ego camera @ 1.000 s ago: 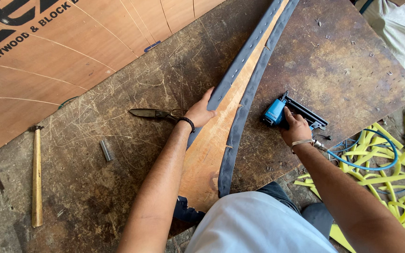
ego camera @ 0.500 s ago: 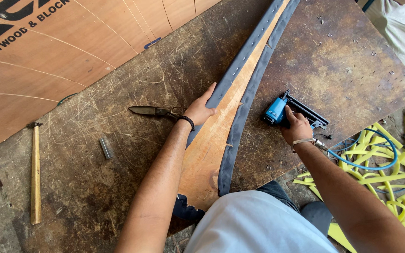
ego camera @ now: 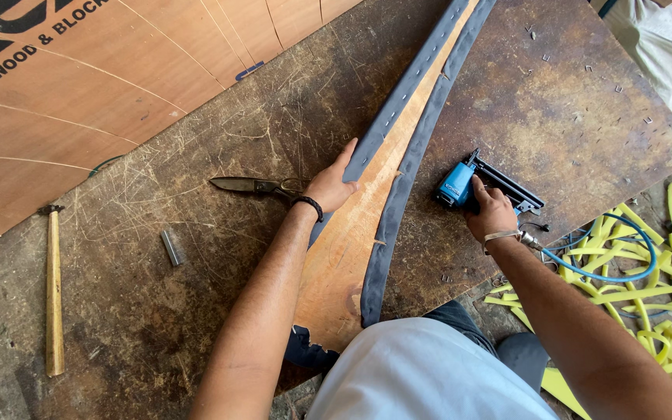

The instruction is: The person staples a black fabric strip along the edge of a wooden board using a pneumatic staple gun. They repeatedly pull the fabric taut and drive staples into the wood to secure the strip in place.

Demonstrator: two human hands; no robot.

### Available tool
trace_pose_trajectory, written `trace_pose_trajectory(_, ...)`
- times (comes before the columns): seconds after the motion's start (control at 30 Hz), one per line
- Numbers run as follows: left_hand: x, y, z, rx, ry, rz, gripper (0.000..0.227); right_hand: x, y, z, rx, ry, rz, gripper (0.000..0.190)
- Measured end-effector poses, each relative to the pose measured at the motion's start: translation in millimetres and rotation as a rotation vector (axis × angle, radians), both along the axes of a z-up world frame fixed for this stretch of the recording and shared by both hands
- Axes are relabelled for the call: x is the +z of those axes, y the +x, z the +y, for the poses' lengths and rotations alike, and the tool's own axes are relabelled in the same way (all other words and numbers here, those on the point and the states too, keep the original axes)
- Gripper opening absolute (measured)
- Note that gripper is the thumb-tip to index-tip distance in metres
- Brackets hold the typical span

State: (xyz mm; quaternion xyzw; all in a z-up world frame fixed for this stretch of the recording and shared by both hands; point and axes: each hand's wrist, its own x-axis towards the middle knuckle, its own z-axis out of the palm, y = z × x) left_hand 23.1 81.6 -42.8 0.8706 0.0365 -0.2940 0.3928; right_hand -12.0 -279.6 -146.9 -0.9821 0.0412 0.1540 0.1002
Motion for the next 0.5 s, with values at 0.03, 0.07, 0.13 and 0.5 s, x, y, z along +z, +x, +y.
trace_pose_trajectory(0.03, 0.7, -0.7, -0.4, -0.001, 0.01, 0.008, 0.096, -0.1, -0.4, 0.5, -0.004, -0.001, 0.004, 0.088)
trace_pose_trajectory(0.07, 1.3, -1.5, -1.5, -0.001, 0.02, 0.016, 0.095, 0.2, -1.0, 0.0, -0.007, -0.001, 0.017, 0.089)
trace_pose_trajectory(0.13, 2.7, -2.3, -2.9, -0.008, 0.015, 0.004, 0.096, 2.1, -1.2, -1.0, -0.014, -0.001, 0.04, 0.09)
trace_pose_trajectory(0.5, 13.1, -4.9, -12.1, -0.008, 0.069, -0.017, 0.096, 1.0, 4.3, -3.4, -0.001, 0.018, 0.032, 0.097)
